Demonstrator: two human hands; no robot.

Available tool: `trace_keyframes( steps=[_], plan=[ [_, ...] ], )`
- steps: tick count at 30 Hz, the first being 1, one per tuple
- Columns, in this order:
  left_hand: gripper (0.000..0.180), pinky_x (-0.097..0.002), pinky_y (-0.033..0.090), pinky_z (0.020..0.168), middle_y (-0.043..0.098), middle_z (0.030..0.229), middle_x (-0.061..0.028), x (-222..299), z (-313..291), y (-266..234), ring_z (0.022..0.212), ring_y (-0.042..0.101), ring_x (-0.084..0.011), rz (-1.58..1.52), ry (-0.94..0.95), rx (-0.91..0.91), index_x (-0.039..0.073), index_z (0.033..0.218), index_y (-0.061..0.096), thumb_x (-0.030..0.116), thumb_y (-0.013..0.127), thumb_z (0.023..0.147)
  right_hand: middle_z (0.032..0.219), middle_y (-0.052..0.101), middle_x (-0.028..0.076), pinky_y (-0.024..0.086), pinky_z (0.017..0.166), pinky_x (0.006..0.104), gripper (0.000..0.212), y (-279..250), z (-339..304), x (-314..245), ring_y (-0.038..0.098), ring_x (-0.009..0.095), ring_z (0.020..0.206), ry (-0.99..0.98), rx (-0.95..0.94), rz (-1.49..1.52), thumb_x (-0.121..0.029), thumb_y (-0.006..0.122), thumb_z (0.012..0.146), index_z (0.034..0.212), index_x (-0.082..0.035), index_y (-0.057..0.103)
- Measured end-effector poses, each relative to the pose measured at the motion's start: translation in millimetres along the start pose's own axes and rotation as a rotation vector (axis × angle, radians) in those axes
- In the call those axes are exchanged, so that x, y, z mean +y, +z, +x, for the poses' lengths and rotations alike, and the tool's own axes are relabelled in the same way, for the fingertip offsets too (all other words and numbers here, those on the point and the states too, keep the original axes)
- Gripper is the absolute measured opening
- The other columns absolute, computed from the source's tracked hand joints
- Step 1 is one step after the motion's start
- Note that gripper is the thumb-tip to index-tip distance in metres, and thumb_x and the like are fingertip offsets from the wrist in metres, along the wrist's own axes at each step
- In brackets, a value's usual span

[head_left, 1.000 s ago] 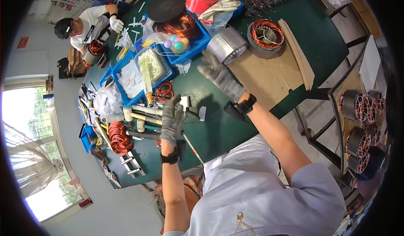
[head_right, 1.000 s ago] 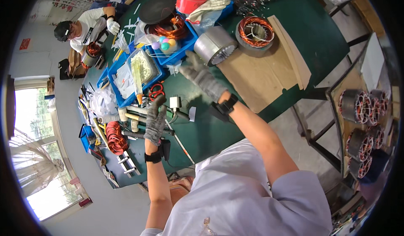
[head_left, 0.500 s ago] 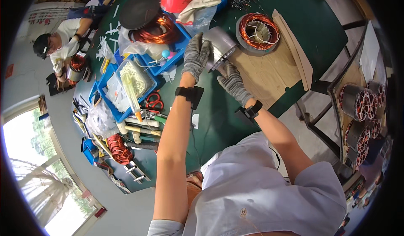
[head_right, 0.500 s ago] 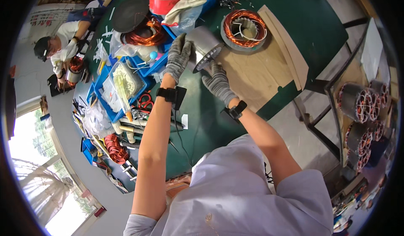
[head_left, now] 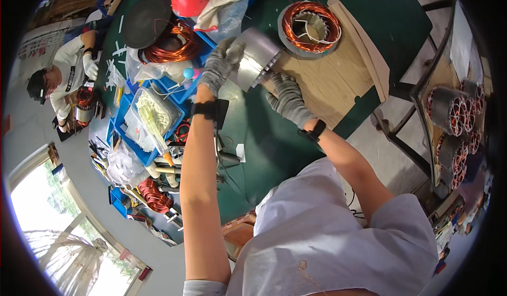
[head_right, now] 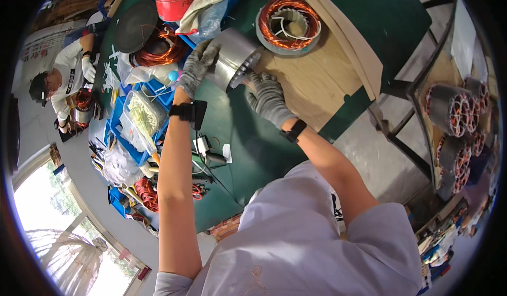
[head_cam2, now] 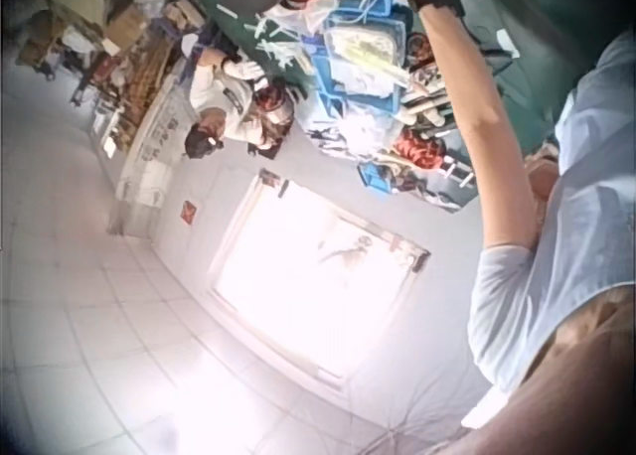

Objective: Manually winding and inserting copper coils into an electric motor stator.

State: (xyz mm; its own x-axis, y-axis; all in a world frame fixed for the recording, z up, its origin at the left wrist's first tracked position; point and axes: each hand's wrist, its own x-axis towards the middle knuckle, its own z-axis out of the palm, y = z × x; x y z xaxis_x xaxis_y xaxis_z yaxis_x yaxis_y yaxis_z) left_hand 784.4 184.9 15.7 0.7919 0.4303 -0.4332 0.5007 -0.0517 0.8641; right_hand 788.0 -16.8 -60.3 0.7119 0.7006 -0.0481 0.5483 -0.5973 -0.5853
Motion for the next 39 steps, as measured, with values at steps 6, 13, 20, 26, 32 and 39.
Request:
trace_keyframes(
  steps=[6,13,20,26,32,39],
  plan=[
    [0.058,-0.0257,0.041,0.061,0.055,0.076,-0.0040,-21.3,-6.2,9.8,0.067,0.049,-0.0117,-0.007,-0.037,0.080,0.001,0.107,0.051,0.049,0.056,0.076,0.102,0.050,0.004,0.033,0.090,0.0319,0.053,-42.7,19.1,-36.5,0.047,0.016,0.095,0.560,-0.117,1.954,-0.042,0.057,0.079,0.115,-0.006,0.044],
    [0.041,-0.0259,0.039,0.079,0.052,0.101,-0.0056,-53.8,-94.6,26.1,0.091,0.047,-0.0127,-0.199,0.148,0.291,0.000,0.114,0.045,0.029,0.047,0.085,0.112,0.049,0.011,0.033,0.092,0.0324,0.042,-46.6,-12.8,-29.9,0.046,0.021,0.104,0.196,-0.319,1.146,-0.031,0.052,0.084,0.117,-0.007,0.044],
    [0.053,-0.0294,0.030,0.094,0.046,0.114,-0.0102,-114.9,-173.4,31.7,0.109,0.041,-0.0195,-0.396,0.080,0.282,0.001,0.119,0.041,0.044,0.031,0.090,0.122,0.043,0.014,0.031,0.098,0.0342,0.037,-46.9,-64.7,-9.2,0.040,0.027,0.115,-0.173,-0.544,0.644,-0.013,0.042,0.088,0.124,-0.020,0.040],
    [0.058,-0.0274,0.031,0.093,0.044,0.119,-0.0111,-121.6,-231.7,48.8,0.110,0.041,-0.0178,-0.486,-0.244,0.251,0.001,0.125,0.033,0.045,0.039,0.087,0.121,0.045,0.000,0.034,0.092,0.0305,0.057,-49.1,-106.6,-51.6,0.041,0.015,0.112,0.674,-1.001,1.584,-0.044,0.055,0.078,0.124,-0.015,0.038],
    [0.053,-0.0282,0.038,0.085,0.049,0.108,-0.0097,-148.2,-282.7,77.8,0.098,0.047,-0.0176,-0.248,0.095,0.234,0.002,0.121,0.036,0.035,0.051,0.083,0.119,0.045,0.005,0.037,0.092,0.0328,0.057,-37.6,-168.2,-52.5,0.046,0.019,0.108,0.948,-1.055,1.662,-0.039,0.059,0.078,0.122,-0.009,0.037],
    [0.053,-0.0319,0.034,0.091,0.048,0.113,-0.0162,-136.6,-341.6,82.7,0.111,0.043,-0.0245,-0.570,-0.276,0.311,0.008,0.125,0.031,0.036,0.049,0.084,0.113,0.047,0.009,0.040,0.085,0.0312,0.042,-29.5,-226.5,-62.5,0.049,0.018,0.098,0.197,-0.866,0.985,-0.025,0.055,0.083,0.118,-0.004,0.043]
  ],
)
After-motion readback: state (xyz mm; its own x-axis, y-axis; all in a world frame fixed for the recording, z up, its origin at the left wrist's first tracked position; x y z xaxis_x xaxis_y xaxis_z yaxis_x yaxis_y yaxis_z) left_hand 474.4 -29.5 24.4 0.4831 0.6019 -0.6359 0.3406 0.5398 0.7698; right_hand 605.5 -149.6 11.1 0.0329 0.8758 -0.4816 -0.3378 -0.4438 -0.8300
